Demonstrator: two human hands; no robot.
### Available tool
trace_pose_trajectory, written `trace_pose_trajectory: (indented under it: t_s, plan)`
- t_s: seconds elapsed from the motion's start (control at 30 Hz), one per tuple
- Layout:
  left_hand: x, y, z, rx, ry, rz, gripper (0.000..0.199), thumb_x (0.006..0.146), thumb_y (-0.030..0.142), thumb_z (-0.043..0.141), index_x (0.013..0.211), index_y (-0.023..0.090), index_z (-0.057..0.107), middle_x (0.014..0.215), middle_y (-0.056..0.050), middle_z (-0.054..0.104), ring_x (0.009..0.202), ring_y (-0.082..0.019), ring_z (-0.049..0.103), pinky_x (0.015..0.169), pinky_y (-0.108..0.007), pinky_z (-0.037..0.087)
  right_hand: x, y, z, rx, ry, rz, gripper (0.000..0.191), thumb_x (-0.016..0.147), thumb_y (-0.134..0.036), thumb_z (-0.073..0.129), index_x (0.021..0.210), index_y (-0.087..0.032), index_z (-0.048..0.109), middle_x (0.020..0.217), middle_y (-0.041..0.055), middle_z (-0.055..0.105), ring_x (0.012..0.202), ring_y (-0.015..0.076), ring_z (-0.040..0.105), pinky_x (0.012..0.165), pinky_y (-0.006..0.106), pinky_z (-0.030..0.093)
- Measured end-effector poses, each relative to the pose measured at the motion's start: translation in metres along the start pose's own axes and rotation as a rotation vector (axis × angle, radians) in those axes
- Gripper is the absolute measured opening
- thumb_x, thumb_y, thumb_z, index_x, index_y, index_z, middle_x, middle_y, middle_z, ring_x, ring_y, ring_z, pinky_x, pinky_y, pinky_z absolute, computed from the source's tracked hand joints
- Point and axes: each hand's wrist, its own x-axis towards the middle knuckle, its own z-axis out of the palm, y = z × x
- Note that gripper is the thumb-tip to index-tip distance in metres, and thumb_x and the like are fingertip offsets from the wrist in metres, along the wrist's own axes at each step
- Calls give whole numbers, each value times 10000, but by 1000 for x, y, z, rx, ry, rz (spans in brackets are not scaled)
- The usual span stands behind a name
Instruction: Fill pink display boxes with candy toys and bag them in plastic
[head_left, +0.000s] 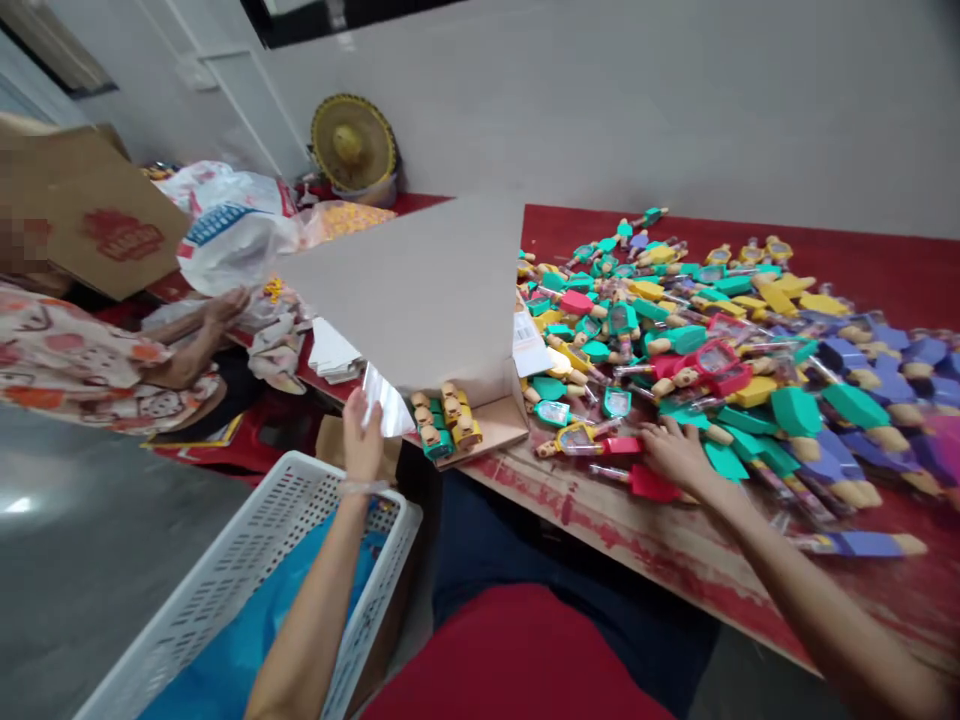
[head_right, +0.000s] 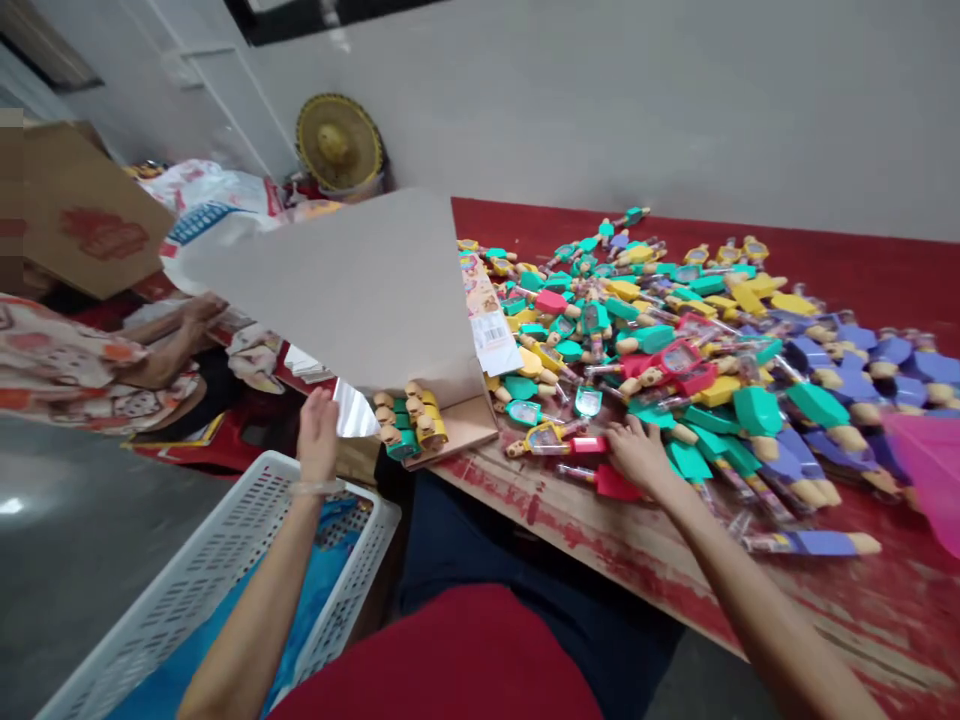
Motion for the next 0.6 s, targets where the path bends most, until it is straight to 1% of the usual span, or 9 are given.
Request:
trace_pose_trajectory:
  t_s: [0.07, 0.13, 0.2, 0.3, 0.37, 0.43, 0.47, 0.53, 0.6]
  plan:
    - [3, 8, 26, -79, -190, -136, 526, 851, 548, 656, 1255, 232, 537, 1356, -132, 604, 1322, -281, 548, 1075, -440, 477, -15, 8, -22, 69, -59, -3, 231, 931, -220, 486, 1026, -206, 696, 1008, 157, 722, 982, 298, 659, 777, 374, 470]
    - [-4, 9, 48, -139, -350, -208, 533, 817, 536, 697, 1215, 229, 520, 1280, -115, 635, 1250, -275, 594, 1028, -439, 515, -32, -1, -51, 158, -34, 3, 261, 973, -323, 478, 1136, -229, 658, 961, 113, 728, 834, 249, 683, 661, 303, 462]
    - [-16, 6, 64, -201, -433, -180, 599, 779, 508, 738, 1236, 222, 478, 1286, -106, 623, 1230, -254, 599, 1028, -415, 519, -39, -32, -81, 156, 56, -45, 339, 998, -372, 453, 1281, -256, 599, 1065, 102, 723, 866, 245, 691, 633, 286, 460]
    - [-32, 8, 75, -203, -451, -97, 687, 803, 501, 713, 1351, 214, 413, 1366, -129, 579, 1279, -253, 572, 1066, -414, 496, -12, -99, -110, 19, 75, -149, 420, 1002, -331, 460, 1415, -275, 507, 1159, 113, 693, 860, 254, 695, 615, 292, 448]
    - [-43, 17, 77, -79, -271, 38, 739, 849, 490, 674, 1447, 203, 346, 1482, -162, 486, 1389, -269, 482, 1144, -440, 426, 21, -135, -119, -45, -13, -213, 454, 952, -305, 569, 1395, -219, 519, 1131, 143, 685, 817, 254, 693, 595, 287, 433]
    - [-53, 31, 77, 101, -110, 275, 704, 906, 450, 624, 1492, 189, 334, 1570, -176, 387, 1485, -276, 357, 1213, -460, 335, 53, -153, -122, -89, -95, -322, 440, 894, -251, 650, 1316, -152, 570, 1088, 171, 683, 824, 262, 692, 617, 292, 443]
    - [-56, 38, 78, 200, -123, 405, 651, 933, 428, 593, 1494, 187, 365, 1584, -170, 379, 1508, -278, 319, 1232, -471, 302, 66, -157, -123, -109, -116, -387, 396, 884, -208, 652, 1268, -132, 596, 1059, 176, 688, 831, 265, 694, 637, 296, 452]
    - [-58, 49, 80, 404, -310, 599, 543, 970, 412, 535, 1465, 202, 466, 1548, -145, 463, 1519, -306, 299, 1247, -528, 250, 84, -161, -128, -145, -128, -516, 291, 900, -116, 578, 1184, -116, 641, 987, 167, 705, 826, 263, 701, 668, 304, 466]
    - [-56, 54, 83, 591, -484, 669, 509, 984, 418, 500, 1458, 232, 516, 1512, -112, 526, 1527, -341, 273, 1252, -599, 170, 94, -164, -135, -161, -148, -606, 275, 918, -61, 498, 1114, -118, 682, 951, 155, 724, 827, 259, 714, 678, 303, 480]
